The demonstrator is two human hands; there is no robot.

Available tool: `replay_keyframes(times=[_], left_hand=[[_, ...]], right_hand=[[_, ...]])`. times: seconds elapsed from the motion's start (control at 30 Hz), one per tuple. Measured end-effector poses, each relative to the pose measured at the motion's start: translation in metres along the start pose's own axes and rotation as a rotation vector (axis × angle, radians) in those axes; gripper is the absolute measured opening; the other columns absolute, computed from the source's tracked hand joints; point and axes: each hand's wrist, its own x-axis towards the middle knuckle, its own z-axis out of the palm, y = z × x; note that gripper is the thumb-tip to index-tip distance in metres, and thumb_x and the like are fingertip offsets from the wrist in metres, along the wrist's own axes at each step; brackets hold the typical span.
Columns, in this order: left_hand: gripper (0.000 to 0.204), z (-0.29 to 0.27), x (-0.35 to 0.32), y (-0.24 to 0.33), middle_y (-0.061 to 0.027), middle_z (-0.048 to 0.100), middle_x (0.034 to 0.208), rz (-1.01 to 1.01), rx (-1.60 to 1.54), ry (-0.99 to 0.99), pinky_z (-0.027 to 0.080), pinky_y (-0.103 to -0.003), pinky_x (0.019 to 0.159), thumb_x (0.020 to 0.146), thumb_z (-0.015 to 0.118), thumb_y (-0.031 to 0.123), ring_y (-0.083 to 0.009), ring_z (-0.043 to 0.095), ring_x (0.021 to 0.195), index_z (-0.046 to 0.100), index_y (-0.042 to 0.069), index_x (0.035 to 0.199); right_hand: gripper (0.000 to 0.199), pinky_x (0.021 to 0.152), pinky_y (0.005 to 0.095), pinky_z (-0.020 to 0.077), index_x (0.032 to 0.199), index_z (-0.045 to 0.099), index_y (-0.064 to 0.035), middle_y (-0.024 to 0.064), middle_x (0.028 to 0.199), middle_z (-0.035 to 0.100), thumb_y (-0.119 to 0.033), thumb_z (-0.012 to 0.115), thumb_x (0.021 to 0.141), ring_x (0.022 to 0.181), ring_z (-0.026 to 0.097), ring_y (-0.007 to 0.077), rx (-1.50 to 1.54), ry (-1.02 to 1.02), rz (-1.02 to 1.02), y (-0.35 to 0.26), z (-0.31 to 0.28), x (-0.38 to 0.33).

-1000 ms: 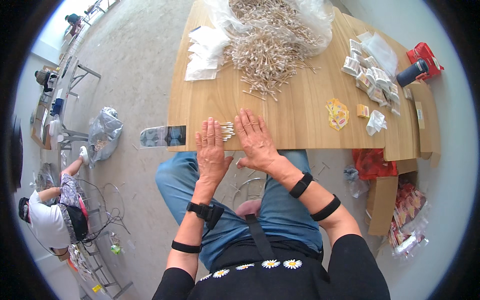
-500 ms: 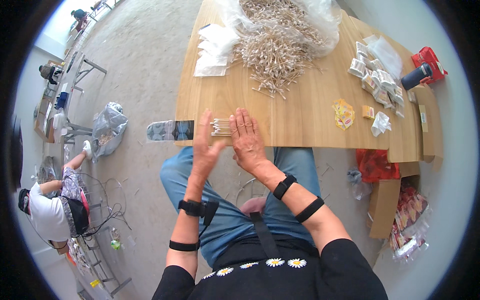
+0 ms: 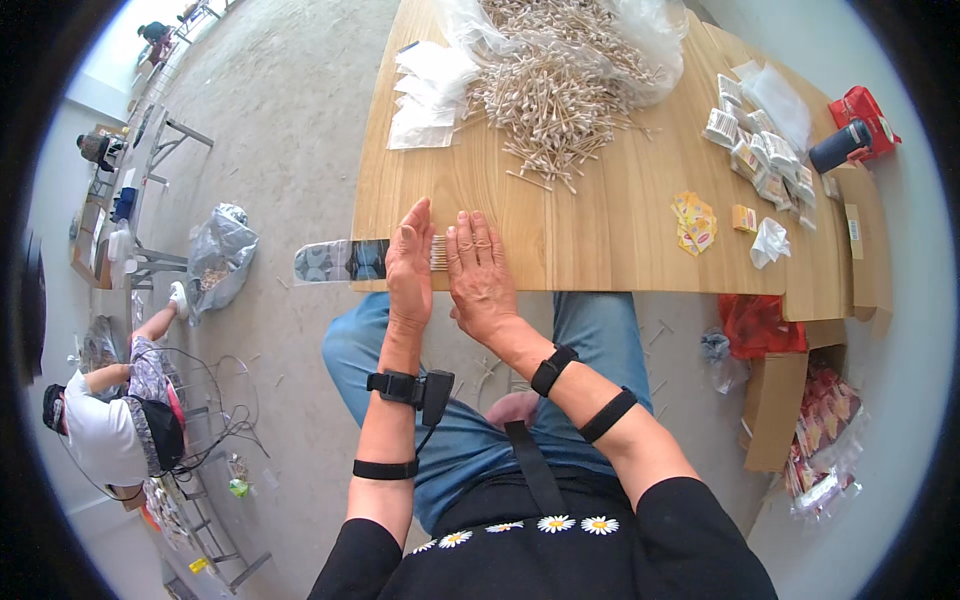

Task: Packaging cotton swabs into small plastic bags.

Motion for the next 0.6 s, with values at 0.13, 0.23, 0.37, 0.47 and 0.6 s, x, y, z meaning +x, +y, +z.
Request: replay_keyframes(times=[0.13, 0.23, 0.37, 0.47, 0.6], left_hand=[[0.057, -0.011, 0.002, 0.007, -0.0160, 0.042, 0.150, 0.003, 0.009, -0.001, 0.023, -0.039, 0.120, 0.106, 0.040, 0.038, -0.0249, 0.035, 0.142, 0.041, -0.006, 0.143], [0.055, -0.013, 0.002, 0.003, -0.0150, 0.043, 0.149, 0.044, 0.054, 0.003, 0.023, -0.038, 0.119, 0.106, 0.041, 0.036, -0.0241, 0.037, 0.141, 0.043, -0.006, 0.142], [0.055, -0.010, 0.000, -0.001, -0.0142, 0.044, 0.149, 0.052, 0.100, 0.004, 0.024, -0.037, 0.119, 0.106, 0.041, 0.037, -0.0231, 0.037, 0.141, 0.043, -0.005, 0.142], [0.056, -0.004, -0.002, 0.000, -0.0134, 0.044, 0.149, 0.004, -0.038, 0.055, 0.023, -0.036, 0.119, 0.105, 0.042, 0.038, -0.0220, 0.035, 0.142, 0.043, -0.004, 0.142], [0.060, -0.003, -0.003, 0.005, -0.0167, 0.041, 0.150, -0.003, -0.054, 0.062, 0.021, -0.038, 0.121, 0.105, 0.042, 0.041, -0.0243, 0.032, 0.144, 0.041, -0.006, 0.142]], right_hand=[[0.106, 0.123, 0.0467, 0.0144, 0.146, 0.031, 0.0056, 0.0249, 0.156, 0.024, -0.023, 0.084, 0.060, 0.148, 0.019, 0.0388, 0.033, 0.022, -0.027, 0.002, 0.000, 0.001], [0.105, 0.123, 0.0467, 0.0142, 0.146, 0.031, 0.0057, 0.0251, 0.156, 0.025, -0.024, 0.084, 0.060, 0.148, 0.020, 0.0393, 0.044, 0.015, -0.006, 0.000, -0.001, 0.000], [0.100, 0.122, 0.0480, 0.0142, 0.146, 0.032, 0.0059, 0.0259, 0.155, 0.026, -0.023, 0.081, 0.063, 0.147, 0.020, 0.0404, 0.059, 0.025, 0.011, -0.006, 0.003, 0.004], [0.094, 0.122, 0.0491, 0.0140, 0.146, 0.032, 0.0059, 0.0266, 0.155, 0.025, -0.020, 0.077, 0.067, 0.147, 0.019, 0.0413, 0.011, 0.076, 0.016, -0.011, 0.012, 0.007], [0.088, 0.121, 0.0499, 0.0142, 0.146, 0.033, 0.0053, 0.0270, 0.156, 0.025, -0.019, 0.073, 0.071, 0.147, 0.019, 0.0426, -0.004, 0.090, 0.019, -0.012, 0.016, 0.007]])
